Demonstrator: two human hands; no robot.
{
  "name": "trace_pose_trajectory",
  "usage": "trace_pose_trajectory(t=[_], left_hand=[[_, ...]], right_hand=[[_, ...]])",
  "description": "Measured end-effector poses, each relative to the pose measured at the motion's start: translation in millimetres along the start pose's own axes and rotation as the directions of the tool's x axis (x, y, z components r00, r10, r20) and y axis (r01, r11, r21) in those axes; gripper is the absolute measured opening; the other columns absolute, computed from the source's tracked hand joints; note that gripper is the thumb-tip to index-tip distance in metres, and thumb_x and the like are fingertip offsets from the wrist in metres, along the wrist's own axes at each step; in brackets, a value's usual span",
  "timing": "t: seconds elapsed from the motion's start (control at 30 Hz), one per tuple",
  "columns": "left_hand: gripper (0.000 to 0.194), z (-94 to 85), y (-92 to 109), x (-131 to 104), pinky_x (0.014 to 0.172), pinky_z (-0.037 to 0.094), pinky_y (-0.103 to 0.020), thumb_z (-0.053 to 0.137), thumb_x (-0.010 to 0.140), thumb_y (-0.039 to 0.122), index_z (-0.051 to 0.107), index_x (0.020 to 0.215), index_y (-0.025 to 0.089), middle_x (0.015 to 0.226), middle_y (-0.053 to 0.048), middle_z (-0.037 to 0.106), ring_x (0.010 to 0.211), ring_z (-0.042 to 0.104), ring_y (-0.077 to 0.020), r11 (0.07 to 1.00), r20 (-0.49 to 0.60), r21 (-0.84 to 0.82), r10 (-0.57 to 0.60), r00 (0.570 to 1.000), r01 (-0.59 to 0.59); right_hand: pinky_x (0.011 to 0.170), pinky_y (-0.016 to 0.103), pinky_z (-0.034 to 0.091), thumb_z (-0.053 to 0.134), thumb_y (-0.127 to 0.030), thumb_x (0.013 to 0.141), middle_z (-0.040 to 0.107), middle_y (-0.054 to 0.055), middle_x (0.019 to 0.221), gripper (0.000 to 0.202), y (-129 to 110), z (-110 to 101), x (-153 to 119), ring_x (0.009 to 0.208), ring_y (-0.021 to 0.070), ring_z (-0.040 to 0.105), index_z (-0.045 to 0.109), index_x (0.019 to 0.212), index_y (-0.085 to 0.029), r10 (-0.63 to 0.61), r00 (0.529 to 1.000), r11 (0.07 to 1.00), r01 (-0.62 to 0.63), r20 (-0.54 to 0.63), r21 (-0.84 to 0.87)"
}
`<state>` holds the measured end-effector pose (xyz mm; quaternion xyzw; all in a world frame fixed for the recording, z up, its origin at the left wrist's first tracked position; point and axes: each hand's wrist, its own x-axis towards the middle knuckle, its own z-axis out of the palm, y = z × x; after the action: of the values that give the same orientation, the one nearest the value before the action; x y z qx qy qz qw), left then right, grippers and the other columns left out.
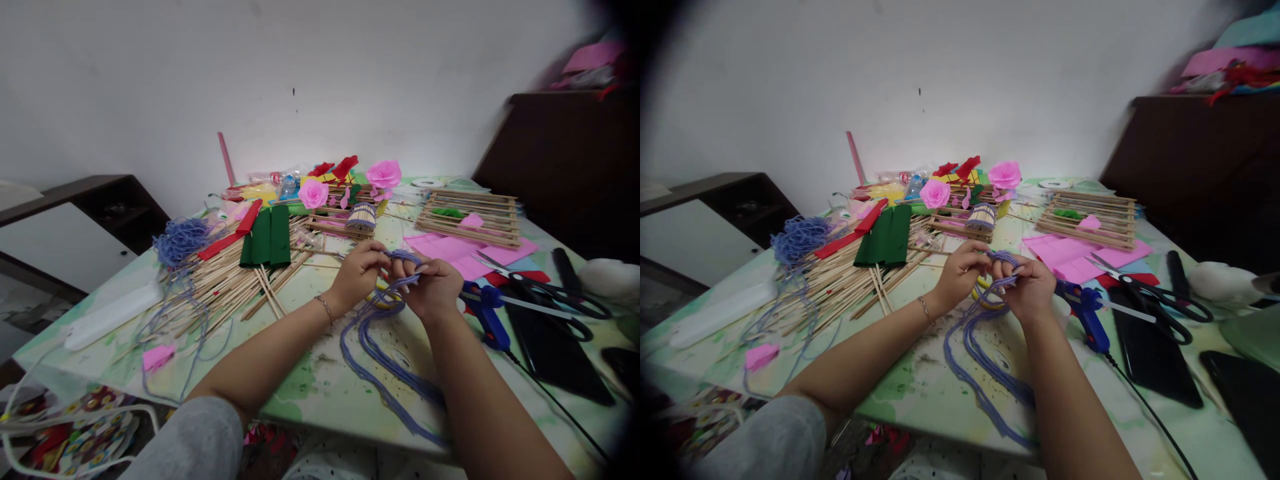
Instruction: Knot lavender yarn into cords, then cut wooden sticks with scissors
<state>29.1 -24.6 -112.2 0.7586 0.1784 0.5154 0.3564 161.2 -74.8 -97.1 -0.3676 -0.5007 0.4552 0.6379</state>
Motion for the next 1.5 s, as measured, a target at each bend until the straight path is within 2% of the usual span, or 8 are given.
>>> trace_pose_trajectory(t=[0.23, 0.47, 0.7, 1.03, 1.17, 1.27, 1.37, 1.5], left_hand=[[0.028, 2.7, 4.4, 0.7, 0.088, 0.044, -0.030, 0.048, 0.077, 0.007, 0.072, 0.087, 0.019, 0.098, -0.008, 0.061, 0.097, 0.057, -0.0187, 0.992, -0.005, 0.126, 0.018, 1.000, -0.017], [0.017, 3.1, 8.1, 4.4, 0.091, 0.042, -0.032, 0.067, 0.075, 0.031, 0.073, 0.070, 0.015, 0.101, -0.008, 0.057, 0.096, 0.055, -0.0191, 0.912, 0.070, -0.328, -0.236, 0.969, 0.246], [0.023, 2.5, 5.3, 5.7, 0.101, 0.036, -0.033, 0.075, 0.067, 0.028, 0.077, 0.089, 0.019, 0.104, -0.007, 0.058, 0.108, 0.053, -0.0202, 0.776, 0.165, -0.500, -0.350, 0.922, 0.384], [0.013, 7.2, -0.5, 6.8, 0.090, 0.040, -0.029, 0.072, 0.069, 0.030, 0.075, 0.070, 0.017, 0.090, -0.004, 0.061, 0.091, 0.056, -0.0155, 0.814, 0.004, -0.461, -0.396, 0.918, 0.353], [0.013, 1.3, -5.0, 8.5, 0.079, 0.044, -0.028, 0.066, 0.075, 0.026, 0.073, 0.073, 0.015, 0.088, -0.005, 0.061, 0.084, 0.057, -0.0155, 0.907, -0.114, -0.288, -0.350, 0.930, 0.306], [0.012, -6.9, -7.6, 9.4, 0.078, 0.046, -0.028, 0.061, 0.078, 0.020, 0.072, 0.079, 0.014, 0.089, -0.006, 0.061, 0.085, 0.058, -0.0164, 0.976, -0.193, 0.108, -0.165, 0.967, 0.188], [0.015, -12.3, -9.5, 8.2, 0.083, 0.046, -0.029, 0.055, 0.082, 0.015, 0.069, 0.083, 0.014, 0.090, -0.007, 0.062, 0.089, 0.058, -0.0162, 0.871, -0.117, 0.492, 0.043, 0.992, 0.020], [0.017, -12.4, -10.0, 3.7, 0.081, 0.048, -0.031, 0.051, 0.085, 0.018, 0.067, 0.085, 0.013, 0.095, -0.010, 0.064, 0.089, 0.060, -0.0182, 0.682, 0.025, 0.720, 0.159, 0.987, -0.128]], right_hand=[[0.054, 0.034, 0.035, 0.043, -0.023, 0.058, 0.047, 0.004, 0.049, 0.012, 8.0, -4.3, -5.2, 0.052, 0.0189, 0.043, 0.044, 0.047, -0.023, -0.235, 0.970, 0.933, 0.242, 0.057, -0.268], [0.056, 0.037, 0.039, 0.049, -0.037, 0.066, 0.048, 0.005, 0.046, 0.032, 13.5, -2.7, -3.9, 0.050, 0.0199, 0.044, 0.032, 0.041, -0.024, -0.279, 0.958, 0.877, 0.225, -0.071, -0.424], [0.047, 0.037, 0.035, 0.039, -0.034, 0.059, 0.035, 0.006, 0.038, 0.023, 2.3, 4.2, 0.9, 0.043, 0.0198, 0.038, 0.039, 0.037, -0.025, 0.071, 0.997, 0.995, -0.068, -0.041, 0.071], [0.050, 0.035, 0.036, 0.037, -0.033, 0.061, 0.039, 0.006, 0.047, 0.022, 2.4, 6.4, -0.1, 0.049, 0.0196, 0.039, 0.043, 0.043, -0.024, 0.186, 0.982, 0.977, -0.188, 0.025, 0.104], [0.053, 0.033, 0.038, 0.040, -0.035, 0.064, 0.044, 0.005, 0.052, 0.019, 7.9, 6.0, 2.5, 0.054, 0.0190, 0.042, 0.046, 0.051, -0.022, 0.175, 0.982, 0.977, -0.182, -0.074, -0.114], [0.064, 0.032, 0.041, 0.056, -0.031, 0.059, 0.052, 0.002, 0.067, 0.011, 11.9, 4.5, 5.3, 0.068, 0.0185, 0.047, 0.055, 0.061, -0.020, 0.093, 0.973, 0.945, -0.154, -0.211, -0.289], [0.077, 0.033, 0.041, 0.064, -0.035, 0.060, 0.057, 0.002, 0.082, 0.020, 14.1, 4.9, 6.4, 0.081, 0.0188, 0.050, 0.063, 0.073, -0.020, 0.048, 0.974, 0.933, -0.123, -0.222, -0.339], [0.077, 0.036, 0.044, 0.065, -0.053, 0.066, 0.057, 0.005, 0.086, 0.036, 19.2, 6.9, 6.7, 0.083, 0.0198, 0.053, 0.066, 0.078, -0.019, -0.049, 0.972, 0.869, -0.073, -0.232, -0.489]])
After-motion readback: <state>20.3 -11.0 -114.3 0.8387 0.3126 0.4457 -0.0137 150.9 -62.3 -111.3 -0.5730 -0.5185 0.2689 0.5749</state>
